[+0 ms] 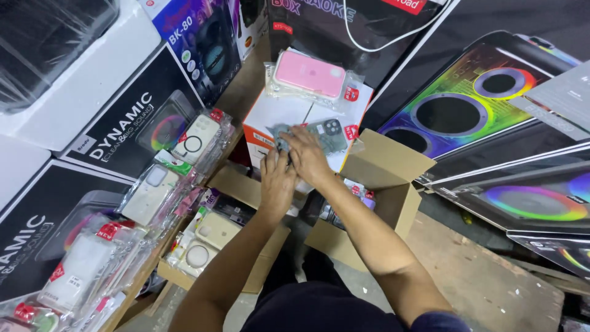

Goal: The person is picking up various mobile phone cases and placing them into a cardboard shipping box.

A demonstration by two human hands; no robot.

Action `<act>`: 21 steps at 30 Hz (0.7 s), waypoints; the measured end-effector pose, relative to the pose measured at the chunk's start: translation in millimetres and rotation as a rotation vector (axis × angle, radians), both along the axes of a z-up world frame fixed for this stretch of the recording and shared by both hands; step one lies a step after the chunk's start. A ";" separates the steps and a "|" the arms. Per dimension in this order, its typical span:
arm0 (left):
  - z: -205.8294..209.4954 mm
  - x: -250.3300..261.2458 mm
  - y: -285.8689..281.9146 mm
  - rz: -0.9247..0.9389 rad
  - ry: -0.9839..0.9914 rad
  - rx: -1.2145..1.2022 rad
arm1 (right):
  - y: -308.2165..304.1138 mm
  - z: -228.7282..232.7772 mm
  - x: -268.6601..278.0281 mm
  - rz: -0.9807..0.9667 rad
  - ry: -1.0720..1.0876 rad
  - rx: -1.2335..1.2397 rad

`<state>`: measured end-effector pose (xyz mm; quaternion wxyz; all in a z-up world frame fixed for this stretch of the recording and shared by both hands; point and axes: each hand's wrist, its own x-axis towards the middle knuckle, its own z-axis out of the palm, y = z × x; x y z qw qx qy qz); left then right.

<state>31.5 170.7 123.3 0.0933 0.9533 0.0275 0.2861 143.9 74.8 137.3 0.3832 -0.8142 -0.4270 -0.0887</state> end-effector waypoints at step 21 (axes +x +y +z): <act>3.7 12.0 13.1 -0.150 -0.240 0.065 | -86.2 -6.5 44.0 -0.446 -0.065 -0.244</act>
